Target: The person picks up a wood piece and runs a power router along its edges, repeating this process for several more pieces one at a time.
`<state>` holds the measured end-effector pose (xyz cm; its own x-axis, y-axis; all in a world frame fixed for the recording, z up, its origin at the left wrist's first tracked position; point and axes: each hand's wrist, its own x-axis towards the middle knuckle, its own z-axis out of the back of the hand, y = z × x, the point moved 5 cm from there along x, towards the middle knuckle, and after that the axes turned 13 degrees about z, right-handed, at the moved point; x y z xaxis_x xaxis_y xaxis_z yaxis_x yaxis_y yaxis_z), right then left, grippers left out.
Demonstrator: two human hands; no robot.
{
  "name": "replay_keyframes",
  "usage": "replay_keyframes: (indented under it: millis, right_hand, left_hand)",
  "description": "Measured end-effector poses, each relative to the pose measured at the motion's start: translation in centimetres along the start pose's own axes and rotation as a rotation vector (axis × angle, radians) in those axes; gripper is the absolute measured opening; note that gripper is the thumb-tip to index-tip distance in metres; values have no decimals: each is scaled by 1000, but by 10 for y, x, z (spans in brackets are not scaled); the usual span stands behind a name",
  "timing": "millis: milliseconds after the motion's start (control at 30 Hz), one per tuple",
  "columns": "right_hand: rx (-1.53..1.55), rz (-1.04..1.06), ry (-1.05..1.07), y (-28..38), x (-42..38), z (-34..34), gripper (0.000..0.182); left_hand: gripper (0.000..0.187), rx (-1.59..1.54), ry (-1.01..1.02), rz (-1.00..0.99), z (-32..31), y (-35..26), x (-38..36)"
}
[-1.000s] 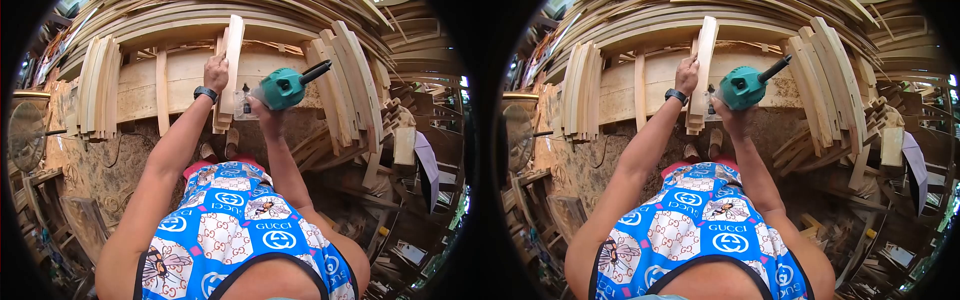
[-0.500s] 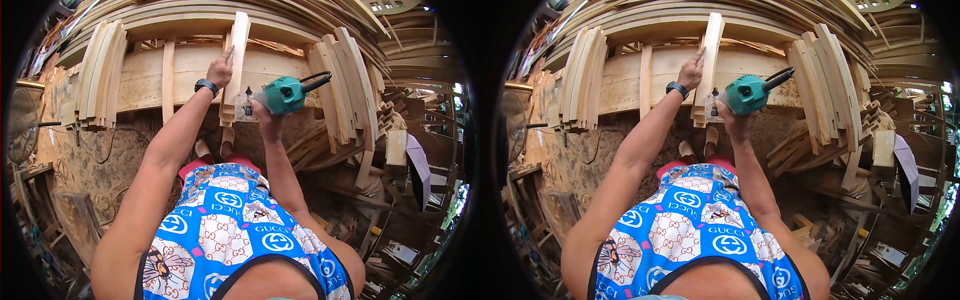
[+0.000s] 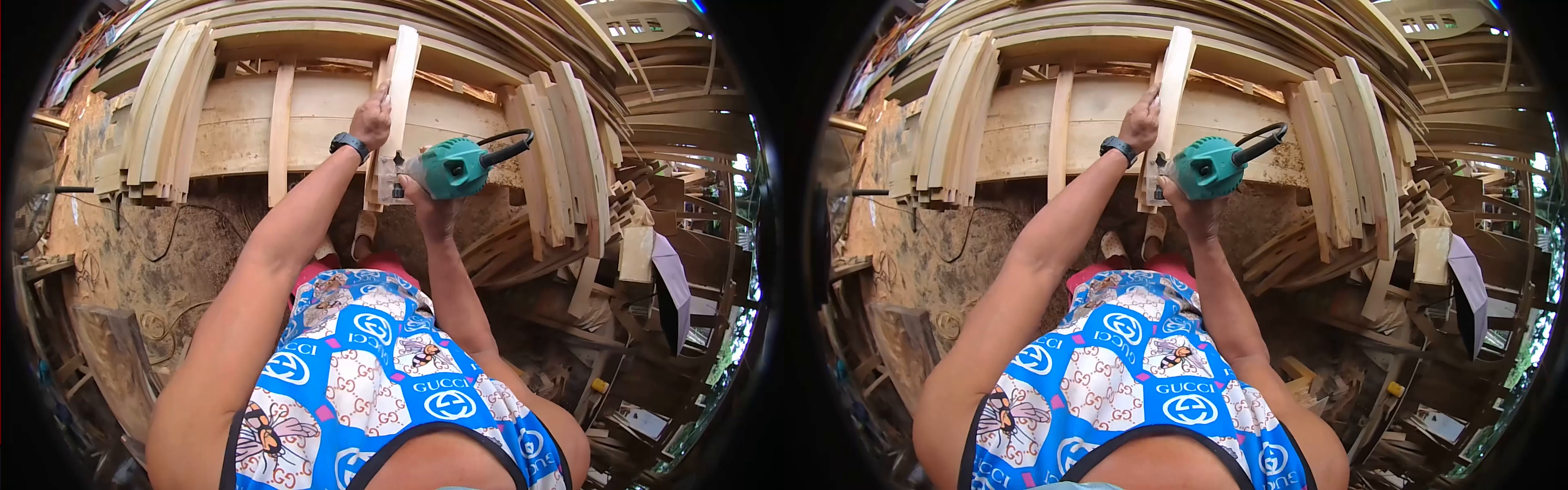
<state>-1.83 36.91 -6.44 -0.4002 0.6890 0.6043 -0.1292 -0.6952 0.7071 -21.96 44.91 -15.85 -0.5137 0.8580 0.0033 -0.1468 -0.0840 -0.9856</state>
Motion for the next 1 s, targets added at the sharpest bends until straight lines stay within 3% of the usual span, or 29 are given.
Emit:
replay_keyframes:
  millis: [133, 200, 267, 333, 367, 600, 667, 833, 933, 1000]
  right_hand:
    - [-77, 60, 77, 0, -6, -8, 56]
    - [183, -54, -21, -4, -5, -11, 55]
    - [151, -67, 9, -3, -4, -9, 55]
    - [114, -79, 12, 1, 3, -11, 54]
    - [130, -95, -81, 3, 7, -9, 45]
    - [27, -76, -109, -14, 28, -14, 48]
    - [141, -128, -164, -12, 37, -17, 46]
    - [11, -99, -91, -28, 39, -13, 47]
    - [66, -72, -154, -18, 31, -9, 50]
    - [109, -112, -69, -4, 16, -11, 53]
  left_hand:
    - [49, -1, -6, 18, 2, -4, -2]
    - [49, -33, 11, 76, 1, 2, -1]
    - [51, -36, -20, -65, 0, 1, 0]
    - [53, -55, 16, 17, 2, 1, -4]
    - [51, -71, 10, -1, 3, -2, -5]
    - [51, -274, 68, 22, 0, 7, -2]
    - [50, -350, 77, 28, -3, 12, 0]
    - [51, -335, 84, 42, -2, 16, -1]
    - [50, -354, 75, 14, -4, 15, 1]
    - [50, -361, 63, 10, -5, 15, 0]
